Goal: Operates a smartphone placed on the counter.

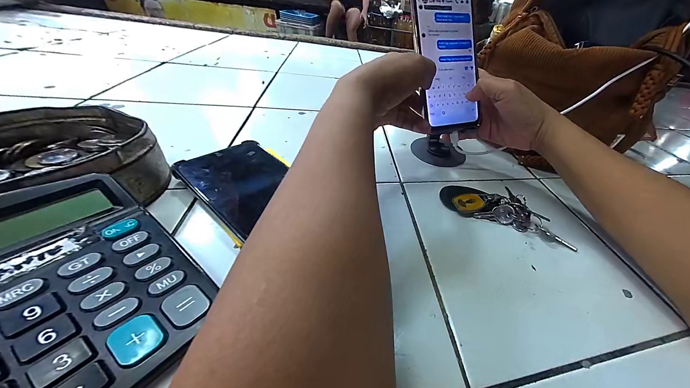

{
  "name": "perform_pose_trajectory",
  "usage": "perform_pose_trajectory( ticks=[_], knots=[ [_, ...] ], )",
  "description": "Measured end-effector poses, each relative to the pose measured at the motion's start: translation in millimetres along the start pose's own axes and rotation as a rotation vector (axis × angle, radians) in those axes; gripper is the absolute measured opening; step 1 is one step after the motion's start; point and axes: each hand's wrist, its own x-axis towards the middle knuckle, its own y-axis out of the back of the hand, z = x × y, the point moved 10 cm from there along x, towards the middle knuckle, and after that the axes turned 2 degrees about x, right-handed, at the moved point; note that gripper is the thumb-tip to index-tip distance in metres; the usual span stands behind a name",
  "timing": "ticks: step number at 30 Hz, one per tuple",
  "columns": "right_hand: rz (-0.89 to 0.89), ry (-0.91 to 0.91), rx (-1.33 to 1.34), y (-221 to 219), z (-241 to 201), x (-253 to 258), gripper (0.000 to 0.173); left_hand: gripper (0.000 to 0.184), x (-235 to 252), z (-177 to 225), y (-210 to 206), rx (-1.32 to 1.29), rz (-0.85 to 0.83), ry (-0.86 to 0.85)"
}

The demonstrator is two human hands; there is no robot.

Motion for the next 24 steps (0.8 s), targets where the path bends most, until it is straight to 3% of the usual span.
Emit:
perform_pose_trajectory(
  ticks=[7,11,16,24],
  knots=[
    [0.054,0.020,0.030,2,2,3,0.042,0.026,4,1,5,-0.045,0.032,-0.016],
    [0.087,0.002,0.052,4,3,3,0.040,0.011,7,3,13,-0.017,0.103,-0.041],
    [0.063,0.010,0.035,4,2,3,0.043,0.022,6,4,8,0.049,0.068,-0.058],
    [0.119,-0.007,-0.003,4,1,1,0.041,0.022,6,5,7,0.066,0.064,-0.091]
  ],
)
